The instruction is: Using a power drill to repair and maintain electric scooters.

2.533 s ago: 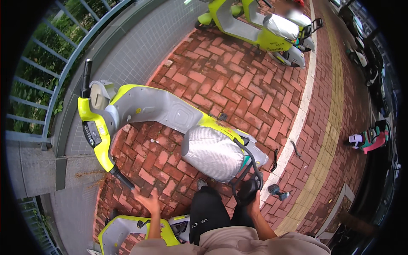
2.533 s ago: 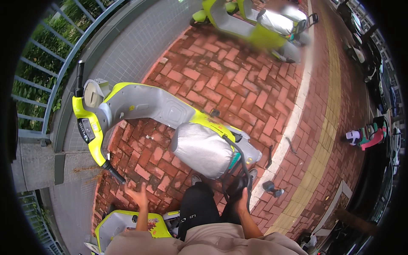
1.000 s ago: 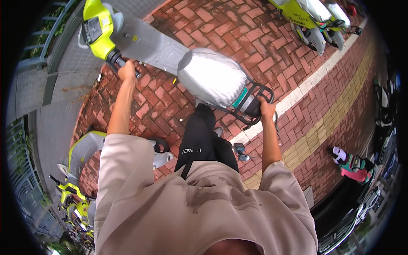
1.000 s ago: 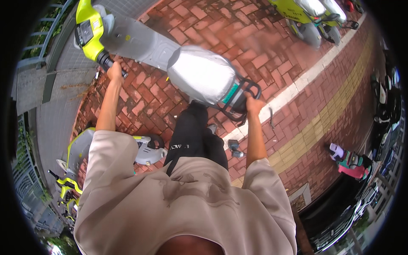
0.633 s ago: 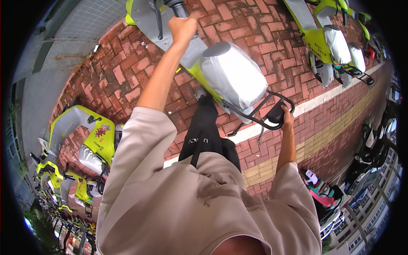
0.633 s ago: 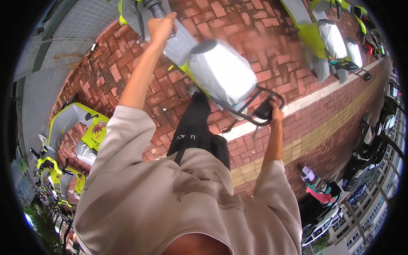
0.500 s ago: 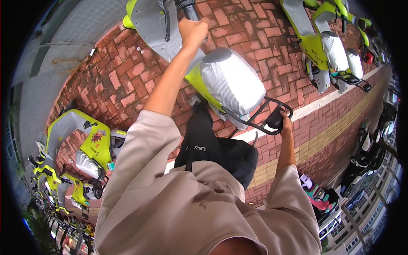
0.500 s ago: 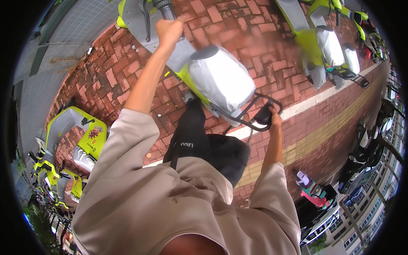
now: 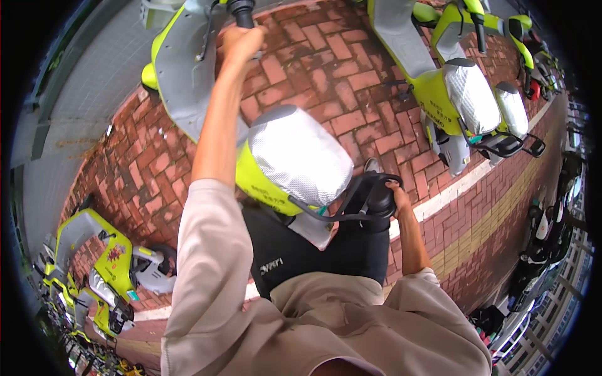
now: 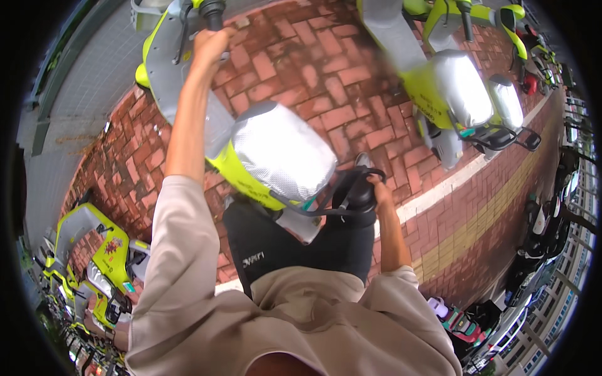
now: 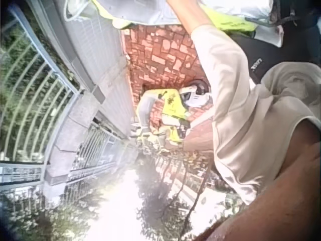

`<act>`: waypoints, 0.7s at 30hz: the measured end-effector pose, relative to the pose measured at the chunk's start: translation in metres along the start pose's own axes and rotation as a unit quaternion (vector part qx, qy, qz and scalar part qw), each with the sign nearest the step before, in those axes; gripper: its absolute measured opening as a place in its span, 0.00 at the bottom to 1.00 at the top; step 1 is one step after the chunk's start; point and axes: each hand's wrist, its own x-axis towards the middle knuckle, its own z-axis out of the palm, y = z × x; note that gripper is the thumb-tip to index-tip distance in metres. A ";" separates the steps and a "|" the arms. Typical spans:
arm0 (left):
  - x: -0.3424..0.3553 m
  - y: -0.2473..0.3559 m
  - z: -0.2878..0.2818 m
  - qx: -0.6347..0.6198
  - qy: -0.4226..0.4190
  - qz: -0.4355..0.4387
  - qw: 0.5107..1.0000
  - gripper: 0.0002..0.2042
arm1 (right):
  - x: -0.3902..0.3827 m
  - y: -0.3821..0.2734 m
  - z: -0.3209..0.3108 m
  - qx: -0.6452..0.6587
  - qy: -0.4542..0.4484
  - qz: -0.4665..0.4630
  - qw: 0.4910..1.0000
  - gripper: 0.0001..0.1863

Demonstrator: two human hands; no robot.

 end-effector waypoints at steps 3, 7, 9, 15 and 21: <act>0.064 -0.020 0.061 -0.012 -0.069 -0.024 0.997 0.08 | 0.078 -0.032 -0.012 -0.003 -0.012 0.102 0.995 0.20; 0.128 -0.011 0.153 0.058 -0.090 -0.068 0.992 0.08 | 0.189 -0.036 -0.046 0.047 -0.042 0.155 0.986 0.20; 0.162 -0.019 0.210 0.143 -0.165 -0.138 0.966 0.08 | 0.251 -0.026 -0.073 0.061 -0.059 0.168 0.982 0.20; 0.234 -0.064 0.389 0.254 -0.192 -0.192 0.928 0.07 | 0.389 -0.001 -0.145 0.159 -0.005 0.162 0.974 0.21; 0.227 -0.105 0.473 0.272 -0.241 -0.193 0.912 0.10 | 0.294 -0.012 -0.111 0.313 0.082 0.109 0.940 0.20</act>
